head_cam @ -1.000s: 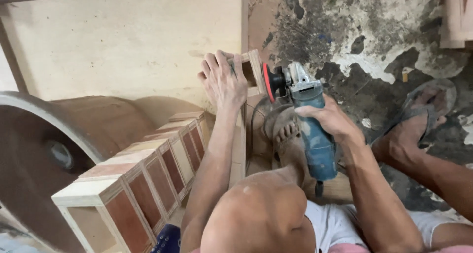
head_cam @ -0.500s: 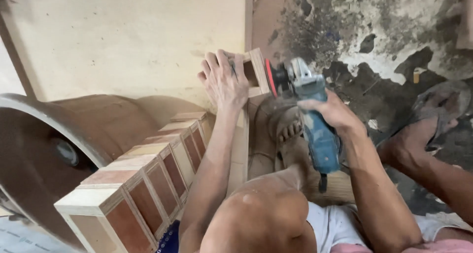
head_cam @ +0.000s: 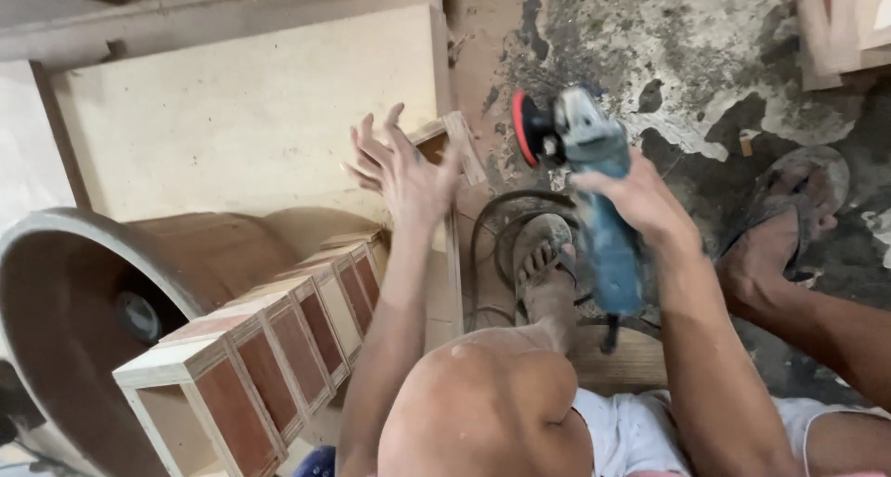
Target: The person sits on the floor and uses an angle grinder with a sanding disc to smooth the edges of small wooden boxes. They handle each box one at a time, rotating it to sand multiple sides before setting it aside.
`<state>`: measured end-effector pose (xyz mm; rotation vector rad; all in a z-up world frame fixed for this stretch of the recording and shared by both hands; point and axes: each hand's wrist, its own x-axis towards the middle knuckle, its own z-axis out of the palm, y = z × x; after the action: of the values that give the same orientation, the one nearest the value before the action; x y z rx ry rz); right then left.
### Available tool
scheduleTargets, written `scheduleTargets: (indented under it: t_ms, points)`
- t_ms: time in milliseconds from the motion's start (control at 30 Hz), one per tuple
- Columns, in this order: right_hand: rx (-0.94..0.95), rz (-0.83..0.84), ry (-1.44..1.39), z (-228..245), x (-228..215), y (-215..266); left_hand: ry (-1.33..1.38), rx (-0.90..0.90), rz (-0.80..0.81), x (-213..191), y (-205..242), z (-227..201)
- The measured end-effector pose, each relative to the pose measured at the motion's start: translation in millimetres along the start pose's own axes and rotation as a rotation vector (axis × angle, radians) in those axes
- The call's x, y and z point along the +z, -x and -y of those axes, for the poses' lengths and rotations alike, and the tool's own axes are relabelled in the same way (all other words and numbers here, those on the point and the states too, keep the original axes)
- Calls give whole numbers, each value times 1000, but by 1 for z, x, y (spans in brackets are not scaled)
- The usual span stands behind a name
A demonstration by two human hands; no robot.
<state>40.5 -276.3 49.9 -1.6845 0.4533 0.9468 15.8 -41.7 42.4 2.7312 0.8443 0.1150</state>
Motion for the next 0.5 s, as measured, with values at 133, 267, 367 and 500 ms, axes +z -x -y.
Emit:
scheduleTargets:
  t_ms: [133, 267, 367, 500]
  points:
    - [-36, -66, 19, -45, -23, -9, -137, 63, 171, 7, 27, -25]
    - [-33, -92, -36, -25, -22, 8, -281, 38, -80, 43, 13, -16]
    - [-71, -140, -16, -31, -23, 11, -337, 22, -126, 46, 8, -12]
    - [-120, -149, -13, -37, -22, 12, -340, -65, -104, 58, -10, -9]
